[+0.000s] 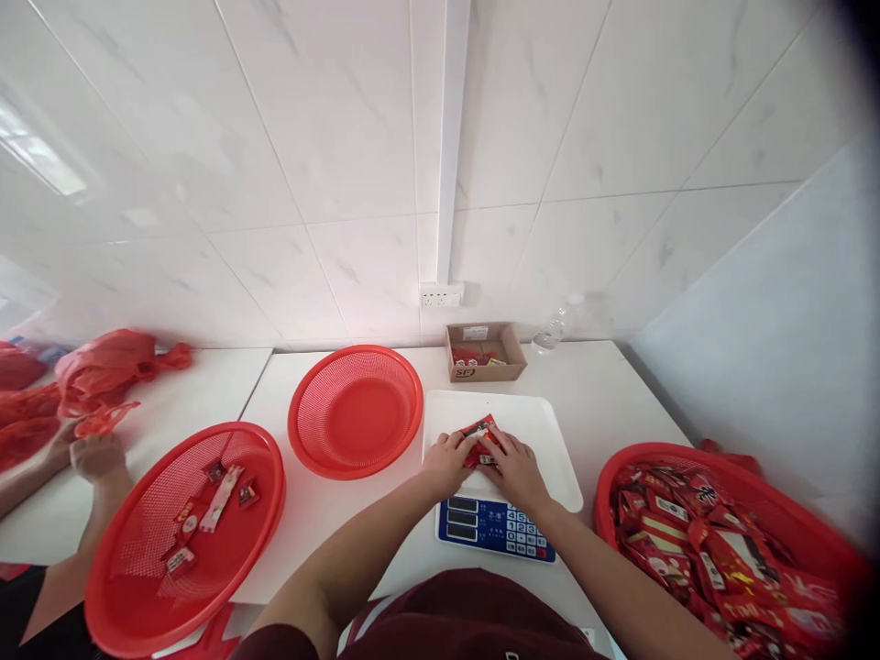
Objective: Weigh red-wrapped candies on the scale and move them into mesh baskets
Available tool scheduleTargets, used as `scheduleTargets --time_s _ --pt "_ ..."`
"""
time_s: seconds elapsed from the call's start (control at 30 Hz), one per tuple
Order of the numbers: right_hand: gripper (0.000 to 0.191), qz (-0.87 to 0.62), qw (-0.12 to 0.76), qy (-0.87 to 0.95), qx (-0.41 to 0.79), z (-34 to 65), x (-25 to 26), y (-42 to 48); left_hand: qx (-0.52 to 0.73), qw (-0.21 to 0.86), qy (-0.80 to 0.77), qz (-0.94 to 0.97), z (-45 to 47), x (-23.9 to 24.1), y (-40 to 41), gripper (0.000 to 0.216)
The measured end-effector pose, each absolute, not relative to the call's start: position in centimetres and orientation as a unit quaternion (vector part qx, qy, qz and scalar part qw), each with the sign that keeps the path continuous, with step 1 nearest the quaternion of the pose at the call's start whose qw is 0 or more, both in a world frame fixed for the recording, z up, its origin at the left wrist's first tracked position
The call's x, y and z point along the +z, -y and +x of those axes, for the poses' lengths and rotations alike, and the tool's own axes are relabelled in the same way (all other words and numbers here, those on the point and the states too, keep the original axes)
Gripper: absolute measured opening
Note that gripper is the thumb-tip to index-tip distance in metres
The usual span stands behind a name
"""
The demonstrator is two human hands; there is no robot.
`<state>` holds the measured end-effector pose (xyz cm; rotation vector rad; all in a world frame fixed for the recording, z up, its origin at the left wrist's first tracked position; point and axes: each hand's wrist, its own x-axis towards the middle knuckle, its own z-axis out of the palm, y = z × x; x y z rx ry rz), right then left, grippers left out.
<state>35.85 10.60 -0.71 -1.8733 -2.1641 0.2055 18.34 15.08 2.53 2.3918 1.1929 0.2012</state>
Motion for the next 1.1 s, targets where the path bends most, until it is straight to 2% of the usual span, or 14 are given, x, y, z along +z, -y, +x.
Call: scheduleTargets --time_s 0.17,0.37,0.43,0.6,0.77,0.9,1.0,1.1 --pt "0.038 -0.620 0.207 0.753 0.077 36.9 -1.1 -11.2 0.157 0.228 -0.476 0.835 17.0 2.9 -15.8 0.027" --pt "0.036 -0.633 0.242 0.729 0.096 37.6 -2.1 -11.7 0.255 0.153 -0.585 0.755 11.2 4.1 -16.9 0.032" --pt "0.039 -0.644 0.266 0.708 0.118 37.8 -2.2 -11.8 0.235 0.132 -0.603 0.751 8.9 3.8 -16.4 0.034" --pt "0.050 -0.703 0.376 0.579 0.172 37.3 -0.6 -12.1 0.117 0.161 -0.587 0.785 5.1 2.5 -12.7 0.033" --pt "0.060 -0.741 0.441 0.431 0.266 33.5 4.4 -14.1 0.056 0.185 -0.600 0.776 4.7 3.3 -9.8 0.031" --pt "0.063 -0.676 0.478 0.432 0.358 28.3 8.8 -17.1 0.034 0.214 -0.594 0.775 5.1 4.5 -9.2 0.033" --pt "0.061 -0.591 0.458 0.527 0.404 25.4 10.5 -18.8 0.031 0.213 -0.598 0.772 5.1 4.7 -9.0 0.032" --pt "0.059 -0.570 0.376 0.642 0.349 25.3 9.6 -19.1 0.033 0.204 -0.602 0.772 4.8 4.3 -8.6 0.032"
